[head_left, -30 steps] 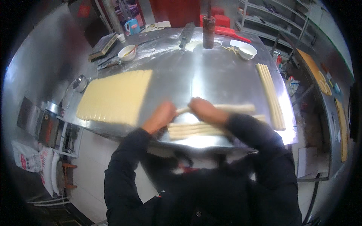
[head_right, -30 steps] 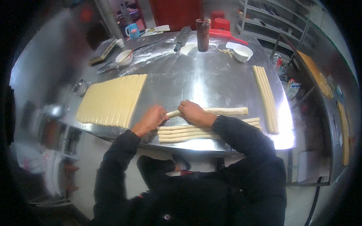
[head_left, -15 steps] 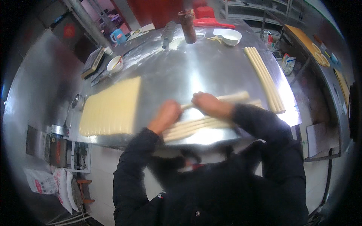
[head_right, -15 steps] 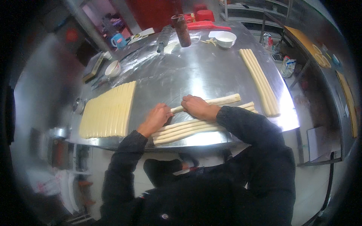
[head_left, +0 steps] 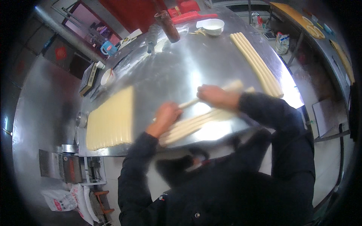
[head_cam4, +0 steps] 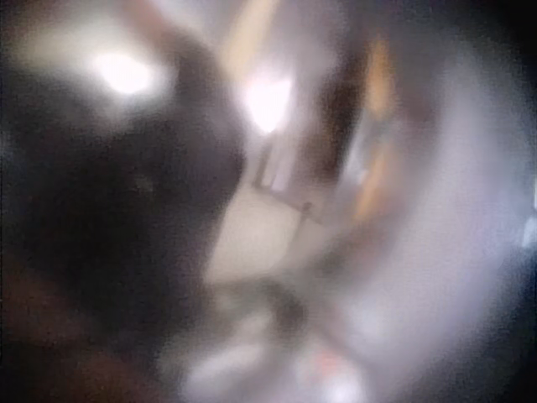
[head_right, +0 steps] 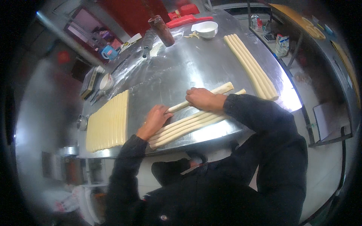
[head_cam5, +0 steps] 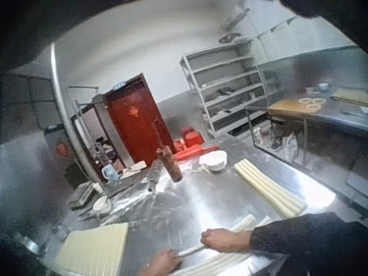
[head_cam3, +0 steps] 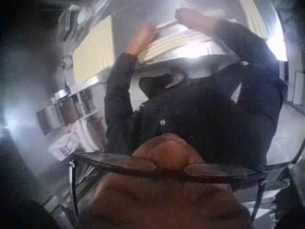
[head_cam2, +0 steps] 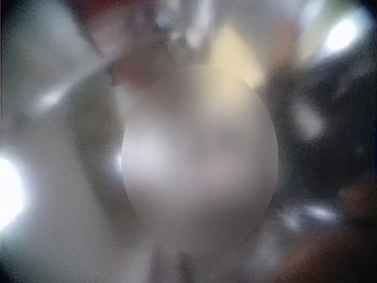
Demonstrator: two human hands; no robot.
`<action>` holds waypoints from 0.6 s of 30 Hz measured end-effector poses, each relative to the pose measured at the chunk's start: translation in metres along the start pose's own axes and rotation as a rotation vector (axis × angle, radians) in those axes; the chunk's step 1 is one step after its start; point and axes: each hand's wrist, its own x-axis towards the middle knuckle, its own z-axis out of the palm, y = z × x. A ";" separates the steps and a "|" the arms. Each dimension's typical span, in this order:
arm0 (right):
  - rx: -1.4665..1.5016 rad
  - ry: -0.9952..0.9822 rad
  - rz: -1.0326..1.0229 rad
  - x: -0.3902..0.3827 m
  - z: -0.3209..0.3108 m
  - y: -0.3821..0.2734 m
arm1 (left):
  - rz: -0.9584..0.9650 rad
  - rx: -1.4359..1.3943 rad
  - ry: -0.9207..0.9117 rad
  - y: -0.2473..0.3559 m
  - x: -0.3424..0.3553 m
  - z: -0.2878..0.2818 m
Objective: The person moves a red stool to a stainless steel table and begins processing a large sheet of dough. They repeatedly pick up strips of dough, stretch them by hand, and place them into a pile on the table.
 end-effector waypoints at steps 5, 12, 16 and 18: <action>-0.019 -0.056 -0.014 -0.023 -0.015 0.014 | -0.074 -0.114 -0.065 0.014 0.017 0.004; 0.013 -0.040 0.018 -0.045 -0.032 0.023 | 0.092 0.075 -0.078 0.059 0.049 0.006; -0.002 -0.003 0.064 -0.076 -0.042 0.043 | 0.042 -0.028 -0.077 0.065 0.057 0.008; 0.019 0.009 0.065 -0.071 -0.045 0.046 | 0.135 0.022 -0.077 0.084 0.075 0.007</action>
